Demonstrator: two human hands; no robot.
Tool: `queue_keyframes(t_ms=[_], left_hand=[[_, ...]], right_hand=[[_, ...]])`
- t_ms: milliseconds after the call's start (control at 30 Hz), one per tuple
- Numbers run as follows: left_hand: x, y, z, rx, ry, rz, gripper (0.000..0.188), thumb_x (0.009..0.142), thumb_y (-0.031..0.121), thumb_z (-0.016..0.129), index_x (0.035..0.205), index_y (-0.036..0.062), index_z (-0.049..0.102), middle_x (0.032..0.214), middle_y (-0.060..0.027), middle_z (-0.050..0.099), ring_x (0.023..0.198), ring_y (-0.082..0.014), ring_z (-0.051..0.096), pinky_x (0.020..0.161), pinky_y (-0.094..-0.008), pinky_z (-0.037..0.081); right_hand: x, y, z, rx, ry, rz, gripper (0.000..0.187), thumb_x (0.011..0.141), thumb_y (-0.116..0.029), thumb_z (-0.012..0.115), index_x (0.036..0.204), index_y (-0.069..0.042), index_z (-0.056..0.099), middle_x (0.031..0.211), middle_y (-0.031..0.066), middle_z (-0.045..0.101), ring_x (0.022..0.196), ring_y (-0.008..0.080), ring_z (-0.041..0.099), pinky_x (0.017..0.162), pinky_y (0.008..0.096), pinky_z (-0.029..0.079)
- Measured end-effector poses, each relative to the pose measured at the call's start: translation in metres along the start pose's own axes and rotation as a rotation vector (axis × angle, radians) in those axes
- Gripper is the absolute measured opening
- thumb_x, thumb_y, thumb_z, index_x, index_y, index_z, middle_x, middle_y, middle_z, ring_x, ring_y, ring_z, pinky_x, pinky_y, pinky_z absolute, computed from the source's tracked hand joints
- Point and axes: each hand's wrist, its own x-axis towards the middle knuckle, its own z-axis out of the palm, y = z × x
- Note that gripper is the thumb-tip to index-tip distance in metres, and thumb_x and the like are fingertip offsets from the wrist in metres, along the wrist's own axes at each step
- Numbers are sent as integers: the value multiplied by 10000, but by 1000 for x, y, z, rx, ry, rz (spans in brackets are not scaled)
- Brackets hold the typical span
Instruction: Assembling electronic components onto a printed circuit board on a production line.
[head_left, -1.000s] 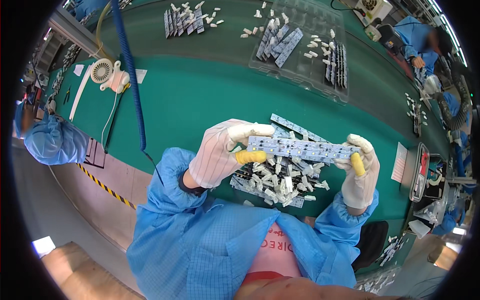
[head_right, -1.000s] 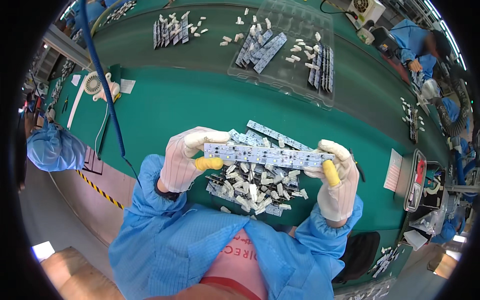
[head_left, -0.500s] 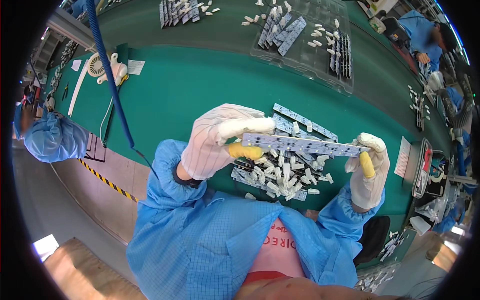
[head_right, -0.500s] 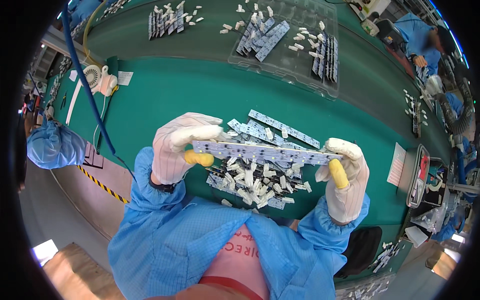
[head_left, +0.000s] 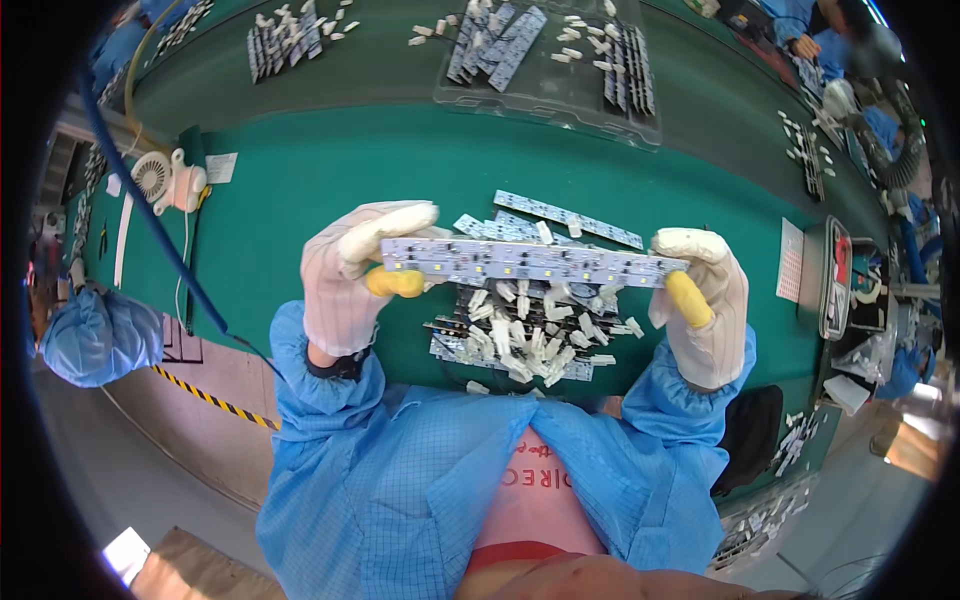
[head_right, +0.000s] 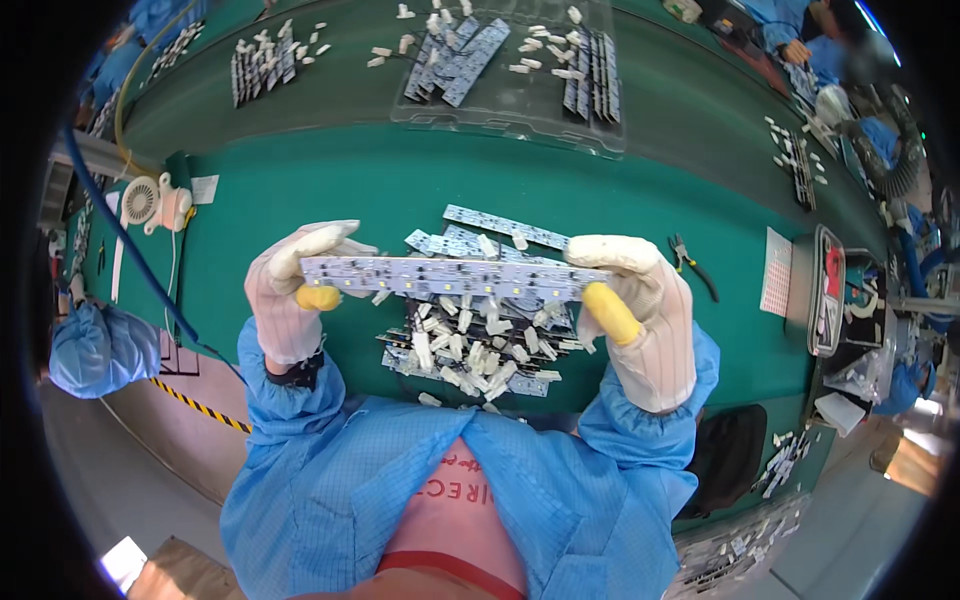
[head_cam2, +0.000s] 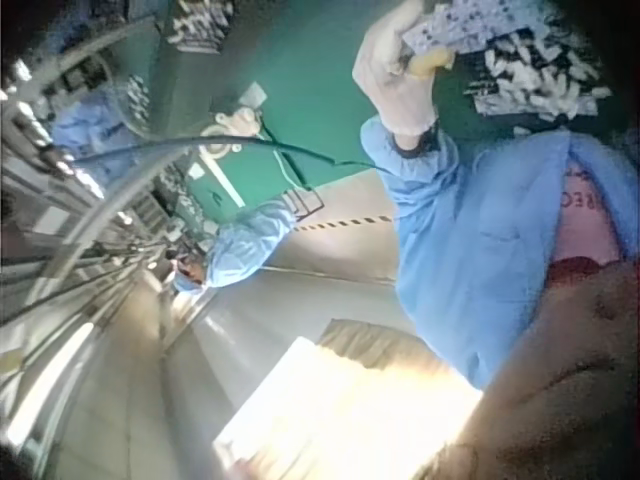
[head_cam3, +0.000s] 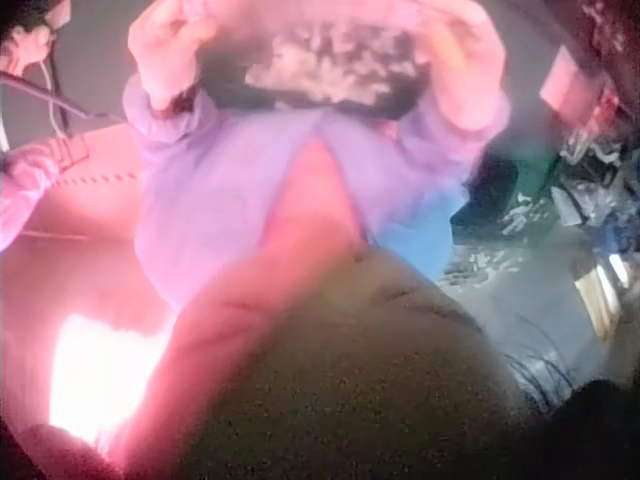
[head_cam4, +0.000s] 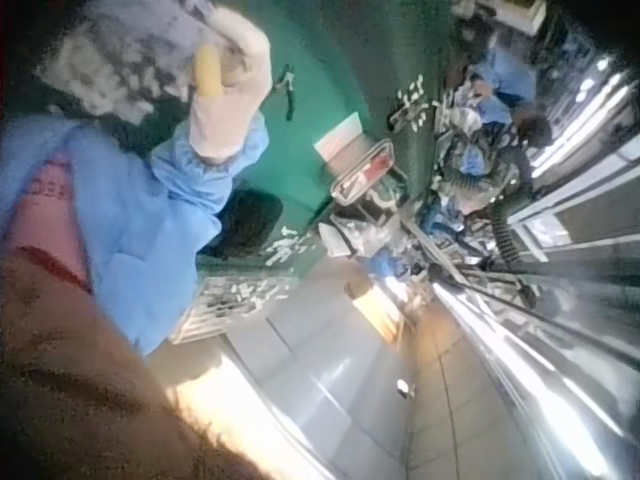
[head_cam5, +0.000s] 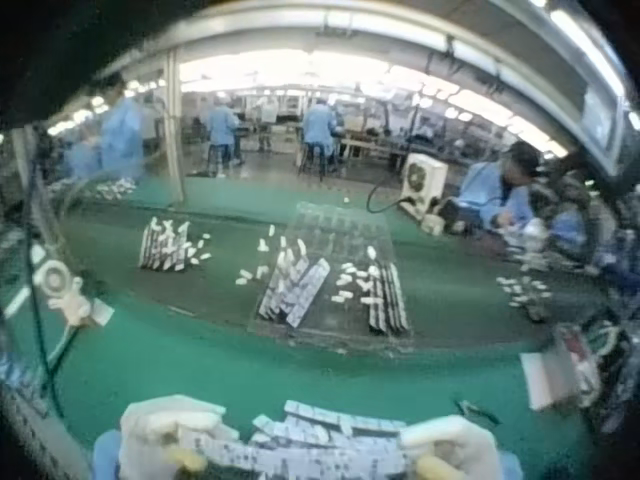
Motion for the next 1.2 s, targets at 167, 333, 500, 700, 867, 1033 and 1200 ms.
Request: queue_keyframes(t_ms=[167,333,500,700,867,1033,1200], left_hand=[[-1,-6,-6,36,-29,36,316,840,100,605,1128,-29,597,948,-180,667,774,-207,663,592,-248,519],[-1,3,-1,-52,31,-184,383,816,199,670,1140,2,615,970,-144,670,806,-171,649,738,-266,503],[7,3,1,124,16,-315,409,911,325,561,1192,29,596,904,-91,692,765,-125,649,688,-219,469],[7,-3,-2,179,-74,-268,423,920,364,539,1196,49,599,799,-58,693,712,-106,648,571,-181,462],[0,-6,4,-14,69,-162,427,867,312,624,1188,31,600,909,-84,690,720,-108,648,471,-154,432],[-2,0,5,-18,155,-173,412,803,173,678,1171,4,605,952,-107,681,731,-127,655,482,-162,436],[-2,-3,5,-59,144,-133,396,807,152,668,1170,7,604,957,-121,680,735,-139,656,488,-166,440]], right_hand=[[-1,-1,-5,3,-78,2,326,844,-217,660,1083,-7,584,863,54,600,593,76,514,550,213,408],[0,1,-7,-67,-125,-8,422,837,-282,681,1107,19,560,844,63,596,543,75,517,519,202,401],[-1,-1,-2,167,-201,-5,600,821,-460,668,1138,32,538,878,108,626,597,96,567,523,198,420],[-2,0,-6,222,-227,-25,532,840,-369,668,1146,46,532,962,137,620,630,102,569,522,200,438],[-3,4,-9,246,-213,-38,442,845,-239,677,1150,48,535,1064,142,589,714,112,577,534,201,461],[-2,7,-10,221,-234,-78,342,867,-132,628,1152,33,534,1102,122,592,712,89,549,577,208,467],[-2,5,-11,190,-228,-62,338,861,-134,633,1146,23,540,1088,116,594,706,93,556,582,213,468]])
